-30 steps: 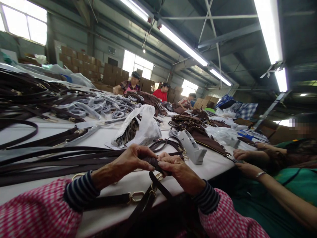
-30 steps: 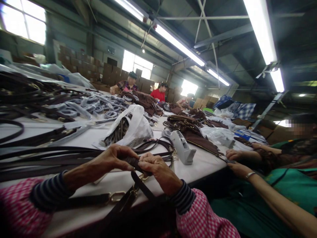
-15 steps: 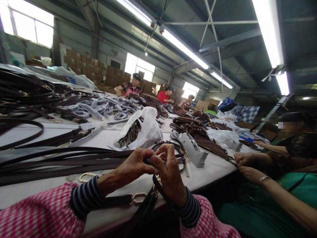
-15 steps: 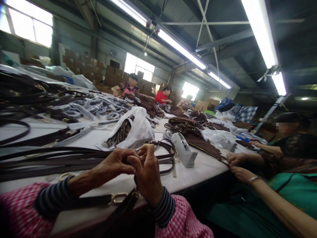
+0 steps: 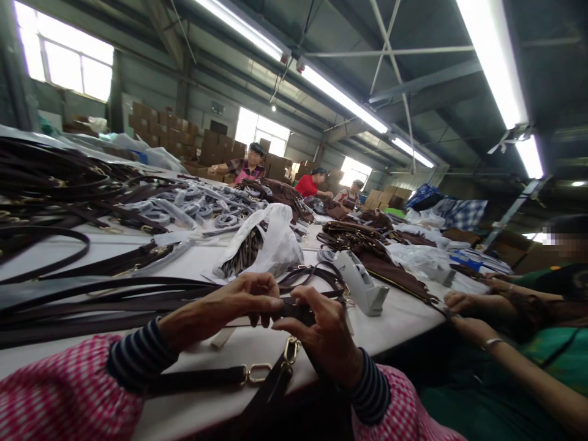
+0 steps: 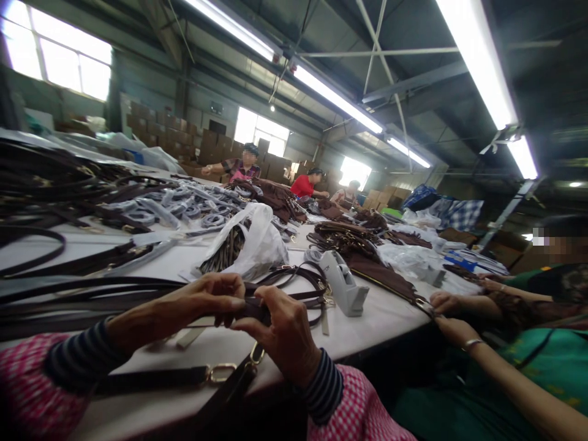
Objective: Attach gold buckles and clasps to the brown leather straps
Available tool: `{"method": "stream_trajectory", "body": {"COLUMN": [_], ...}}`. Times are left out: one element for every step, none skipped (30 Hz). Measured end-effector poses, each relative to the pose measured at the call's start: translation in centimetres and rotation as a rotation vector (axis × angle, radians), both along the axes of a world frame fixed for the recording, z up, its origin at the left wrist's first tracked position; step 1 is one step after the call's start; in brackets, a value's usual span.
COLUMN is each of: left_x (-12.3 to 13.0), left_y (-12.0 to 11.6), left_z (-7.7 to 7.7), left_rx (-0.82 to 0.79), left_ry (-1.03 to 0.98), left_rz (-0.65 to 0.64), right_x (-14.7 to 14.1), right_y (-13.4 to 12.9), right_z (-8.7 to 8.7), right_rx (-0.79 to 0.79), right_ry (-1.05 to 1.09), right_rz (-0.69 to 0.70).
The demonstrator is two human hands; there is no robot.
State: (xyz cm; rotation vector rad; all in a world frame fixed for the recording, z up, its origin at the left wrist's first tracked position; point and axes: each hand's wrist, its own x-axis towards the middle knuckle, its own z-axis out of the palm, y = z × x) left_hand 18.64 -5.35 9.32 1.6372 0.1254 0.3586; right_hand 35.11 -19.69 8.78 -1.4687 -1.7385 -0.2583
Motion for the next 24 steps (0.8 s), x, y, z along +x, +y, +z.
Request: {"method": "stream_trajectory", "body": {"left_x": [-0.3,-0.6,-0.7,-0.7,-0.7,-0.7,-0.7,-0.7,-0.8,-0.8,-0.9,-1.1,-1.2,-1.4,-1.7,-2.0,-2.5,-3.0,-3.6,-4.2,-4.8,-5.4,-6.0,-6.4], "left_y": [-0.1,-0.1,-0.2,-0.2,-0.2,-0.2,-0.2,-0.3,-0.4,-0.5,-0.8,-1.0,-1.3,-1.5,-1.7,-1.8,-1.9,-1.9,-1.8,-1.8,-1.7,-1.7,-1.6,-1.6], "left_z": [0.3,0.6,0.8,0.8,0.9,0.9,0.9,0.9,1.0,1.1,1.2,1.4,1.5,1.7,1.8,2.0,2.2,2.4,2.6,2.8,2.9,3.0,2.9,2.8], "left_rx": [0.011,0.027,0.053,0.091,0.137,0.185,0.234,0.28,0.318,0.344,0.358,0.357,0.34,0.314,0.286,0.262,0.244,0.23,0.224,0.217,0.211,0.206,0.199,0.192], "left_ry": [0.003,0.024,0.057,0.092,0.121,0.14,0.147,0.146,0.138,0.125,0.11,0.097,0.092,0.094,0.107,0.128,0.152,0.175,0.199,0.223,0.246,0.267,0.29,0.31], "left_rz": [0.005,0.019,0.038,0.061,0.085,0.108,0.126,0.134,0.129,0.109,0.081,0.048,0.018,-0.007,-0.021,-0.022,-0.013,-0.002,0.014,0.035,0.057,0.075,0.092,0.109], "right_x": [-0.2,-0.4,-0.6,-0.8,-1.0,-1.2,-1.4,-1.5,-1.7,-1.9,-2.0,-2.2,-2.4,-2.5,-2.6,-2.7,-2.7,-2.8,-2.7,-2.7,-2.6,-2.6,-2.6,-2.6], "right_y": [0.0,0.1,0.2,0.2,0.3,0.3,0.4,0.4,0.4,0.4,0.4,0.4,0.3,0.3,0.2,0.1,0.0,-0.2,-0.4,-0.7,-1.0,-1.2,-1.5,-1.7], "right_z": [0.0,0.0,0.0,0.0,-0.1,-0.1,-0.1,-0.1,-0.1,0.0,0.1,0.2,0.3,0.4,0.5,0.5,0.5,0.5,0.3,0.2,-0.1,-0.3,-0.5,-0.7], "right_rx": [0.024,0.044,0.063,0.083,0.104,0.125,0.146,0.162,0.17,0.167,0.158,0.149,0.138,0.129,0.125,0.126,0.131,0.138,0.141,0.14,0.129,0.109,0.081,0.045], "right_ry": [-0.048,-0.086,-0.112,-0.128,-0.133,-0.133,-0.133,-0.137,-0.144,-0.153,-0.163,-0.17,-0.171,-0.165,-0.156,-0.149,-0.143,-0.138,-0.131,-0.118,-0.098,-0.069,-0.034,0.003], "right_rz": [0.016,0.026,0.028,0.027,0.027,0.028,0.031,0.033,0.038,0.048,0.062,0.074,0.087,0.098,0.107,0.118,0.133,0.148,0.161,0.168,0.168,0.163,0.152,0.139]}}
